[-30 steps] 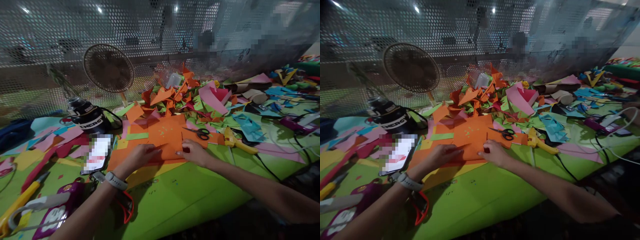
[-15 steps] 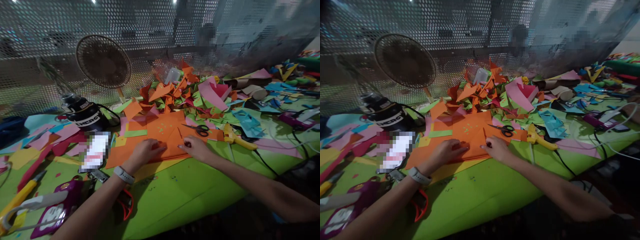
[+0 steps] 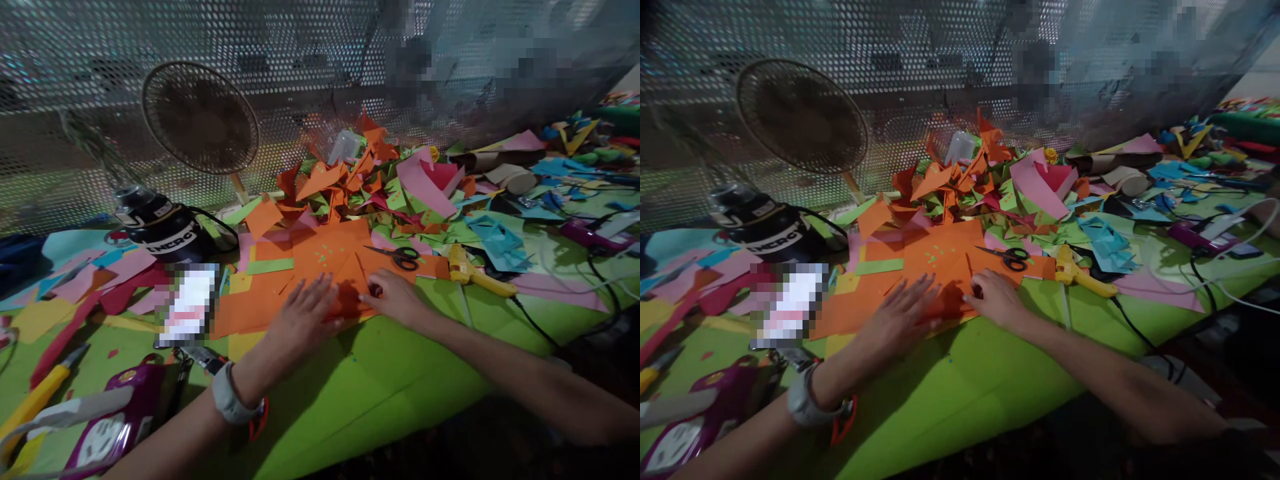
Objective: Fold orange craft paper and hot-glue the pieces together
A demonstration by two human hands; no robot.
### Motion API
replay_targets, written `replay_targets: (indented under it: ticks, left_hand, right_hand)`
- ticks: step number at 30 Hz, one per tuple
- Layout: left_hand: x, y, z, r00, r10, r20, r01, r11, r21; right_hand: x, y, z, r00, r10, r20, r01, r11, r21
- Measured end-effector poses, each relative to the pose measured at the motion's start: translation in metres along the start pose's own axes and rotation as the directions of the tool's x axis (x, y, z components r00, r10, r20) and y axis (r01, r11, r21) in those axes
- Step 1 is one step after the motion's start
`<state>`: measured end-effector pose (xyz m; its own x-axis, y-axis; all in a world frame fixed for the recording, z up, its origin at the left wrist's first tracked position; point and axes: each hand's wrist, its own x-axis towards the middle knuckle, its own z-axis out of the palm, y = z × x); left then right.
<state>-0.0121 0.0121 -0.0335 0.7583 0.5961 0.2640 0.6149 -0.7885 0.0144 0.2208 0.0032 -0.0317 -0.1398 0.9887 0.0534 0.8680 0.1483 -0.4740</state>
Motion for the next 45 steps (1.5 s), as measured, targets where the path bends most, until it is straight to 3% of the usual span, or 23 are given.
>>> replay_targets:
  ticks: [5, 13, 30, 37, 45]
  left_hand:
    - [-0.017, 0.020, 0.004, 0.979, 0.128, 0.159, -0.113, 0.988, -0.103]
    - [-0.019, 0.019, -0.004, 0.948, 0.166, 0.270, -0.136, 0.982, -0.128]
    - [-0.019, 0.020, 0.002, 0.965, 0.148, 0.215, -0.131, 0.987, -0.094]
    - [-0.018, 0.021, 0.002, 0.953, 0.127, 0.276, -0.102, 0.989, -0.106]
    - [-0.018, 0.020, 0.003, 0.965, 0.138, 0.221, -0.115, 0.987, -0.116]
  right_hand:
    - [0.002, 0.001, -0.001, 0.999, 0.041, 0.010, -0.042, 0.996, 0.078]
    - [0.001, 0.003, -0.007, 0.997, 0.074, 0.014, -0.075, 0.988, 0.134]
    - [0.002, 0.003, -0.005, 0.996, 0.088, -0.006, -0.087, 0.993, 0.085]
    - [0.002, 0.004, -0.004, 0.997, 0.076, -0.008, -0.075, 0.994, 0.083]
    - [0.007, 0.009, -0.011, 0.990, 0.112, -0.088, -0.097, 0.982, 0.164]
